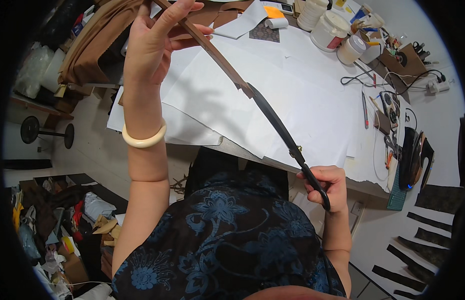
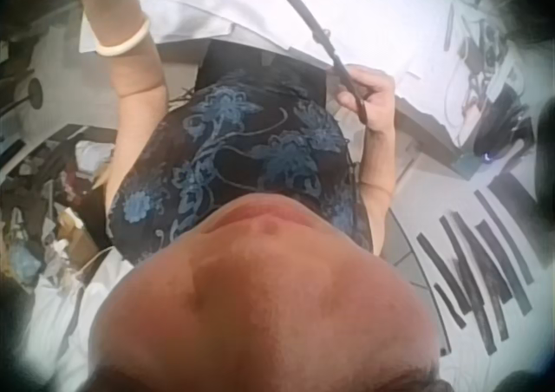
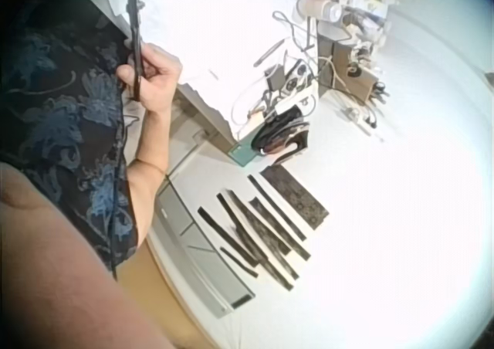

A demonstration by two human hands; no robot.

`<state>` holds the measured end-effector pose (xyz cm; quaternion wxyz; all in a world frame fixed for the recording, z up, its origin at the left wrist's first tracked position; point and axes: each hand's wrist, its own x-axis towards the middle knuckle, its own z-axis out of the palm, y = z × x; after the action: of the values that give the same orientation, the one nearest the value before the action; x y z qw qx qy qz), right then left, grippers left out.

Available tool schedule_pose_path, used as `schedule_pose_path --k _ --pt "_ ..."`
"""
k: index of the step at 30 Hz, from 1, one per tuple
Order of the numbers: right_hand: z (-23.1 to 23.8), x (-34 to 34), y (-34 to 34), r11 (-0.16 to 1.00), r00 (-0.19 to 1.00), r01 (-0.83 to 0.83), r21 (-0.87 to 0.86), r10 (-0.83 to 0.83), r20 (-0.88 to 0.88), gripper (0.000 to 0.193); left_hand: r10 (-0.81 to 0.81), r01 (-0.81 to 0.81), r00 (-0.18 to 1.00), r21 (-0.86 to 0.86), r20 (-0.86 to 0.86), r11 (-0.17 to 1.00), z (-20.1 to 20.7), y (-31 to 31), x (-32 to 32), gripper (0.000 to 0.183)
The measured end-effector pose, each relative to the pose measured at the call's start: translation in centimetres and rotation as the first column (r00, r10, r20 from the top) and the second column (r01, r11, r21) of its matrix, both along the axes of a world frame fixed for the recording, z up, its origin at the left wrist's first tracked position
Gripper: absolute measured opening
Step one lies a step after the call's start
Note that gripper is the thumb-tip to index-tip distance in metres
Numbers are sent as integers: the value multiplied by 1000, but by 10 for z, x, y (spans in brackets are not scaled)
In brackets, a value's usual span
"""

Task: The person cuts a long strip of brown leather using shears, trimming the edges and shaping the ends. They then use a yellow-handled edge beveler to smooth and round the cut edges of the leather piece.

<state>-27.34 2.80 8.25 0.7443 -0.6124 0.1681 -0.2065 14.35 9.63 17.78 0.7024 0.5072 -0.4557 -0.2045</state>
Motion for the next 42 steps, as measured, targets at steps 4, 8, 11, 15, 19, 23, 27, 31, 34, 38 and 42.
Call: schedule_pose_path --k 4,8,11,15,19,23,27,31,34,38,42 --pt "0 0 0 1000 1000 6 -15 -6 -18 56 32 -34 997 -28 -71 999 3 1 -6 61" --pt "2 1 2 998 998 35 -44 -36 -41 53 39 -56 988 -111 -150 992 10 1 -23 68" --pt "3 -1 1 996 996 27 -83 -33 -78 52 43 -58 986 -91 -161 994 15 2 -23 70" --pt "3 0 2 990 995 28 -136 -40 -87 50 182 -187 982 -102 -59 977 7 -1 -27 53" --pt "-3 -7 -1 961 997 42 -275 -59 -54 55 -62 60 997 -57 -37 997 0 9 3 59" --pt "-3 6 11 963 960 263 65 -267 82 65 -166 152 982 -138 -93 979 -13 8 -3 67" --pt "32 80 -2 895 911 412 -172 -404 80 46 -329 288 932 -246 -149 926 -30 -9 -29 83" --pt "43 155 -20 871 892 440 -216 -398 211 64 -381 335 908 -248 -171 909 -36 -18 -51 81" --pt "32 169 -36 772 865 501 -390 -454 213 50 -395 348 900 -244 -184 905 -37 -15 -54 82" --pt "18 164 -46 690 776 630 -358 -585 236 39 -451 374 856 -298 -252 878 -42 -9 -45 82" --pt "41 158 -24 890 900 417 -185 -376 218 54 -340 290 917 -233 -209 928 -45 -10 -53 79"
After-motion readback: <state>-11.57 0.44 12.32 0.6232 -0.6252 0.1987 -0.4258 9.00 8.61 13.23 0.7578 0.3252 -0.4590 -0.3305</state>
